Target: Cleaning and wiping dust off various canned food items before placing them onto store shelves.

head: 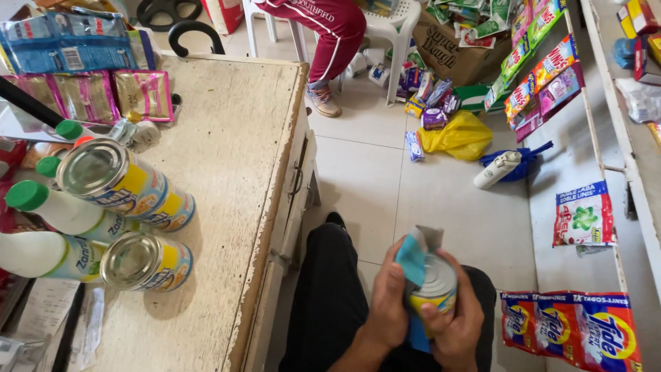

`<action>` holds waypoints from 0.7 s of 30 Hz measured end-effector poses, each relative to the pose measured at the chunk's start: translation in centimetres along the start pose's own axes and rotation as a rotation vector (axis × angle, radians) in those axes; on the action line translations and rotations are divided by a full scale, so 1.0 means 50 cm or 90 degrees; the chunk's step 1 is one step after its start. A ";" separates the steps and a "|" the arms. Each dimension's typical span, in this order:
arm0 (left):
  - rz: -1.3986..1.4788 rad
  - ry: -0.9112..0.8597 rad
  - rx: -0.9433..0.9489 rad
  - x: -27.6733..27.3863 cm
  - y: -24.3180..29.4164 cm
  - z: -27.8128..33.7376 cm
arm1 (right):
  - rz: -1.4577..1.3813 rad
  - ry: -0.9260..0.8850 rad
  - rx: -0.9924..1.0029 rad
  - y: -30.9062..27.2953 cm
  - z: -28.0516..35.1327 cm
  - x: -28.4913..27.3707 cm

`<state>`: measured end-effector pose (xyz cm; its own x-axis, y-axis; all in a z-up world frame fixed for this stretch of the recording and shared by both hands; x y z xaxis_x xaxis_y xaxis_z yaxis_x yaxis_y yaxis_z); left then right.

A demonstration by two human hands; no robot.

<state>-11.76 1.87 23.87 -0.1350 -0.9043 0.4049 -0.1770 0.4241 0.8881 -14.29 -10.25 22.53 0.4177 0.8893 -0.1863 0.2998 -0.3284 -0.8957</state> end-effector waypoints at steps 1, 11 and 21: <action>0.004 0.016 0.007 -0.007 0.001 -0.004 | -0.051 -0.039 0.037 0.006 0.003 0.008; -0.053 -0.015 0.050 0.018 0.020 0.017 | -0.008 0.051 0.035 -0.011 -0.001 -0.007; -0.115 -0.013 0.070 0.034 -0.017 0.037 | 0.055 0.082 0.020 -0.009 -0.002 -0.030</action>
<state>-13.66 0.05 23.38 -0.1115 -0.9654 0.2357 -0.3049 0.2590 0.9165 -14.95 -11.47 23.28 0.5477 0.8095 -0.2115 0.2322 -0.3899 -0.8911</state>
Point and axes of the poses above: each hand's wrist, its own z-axis away from the middle knuckle, its own x-axis out of the palm, y = z × x, the point moved 8 cm from there along -z, towards the middle knuckle, and after that the axes turned 7 degrees about y, right-handed, at the moved point
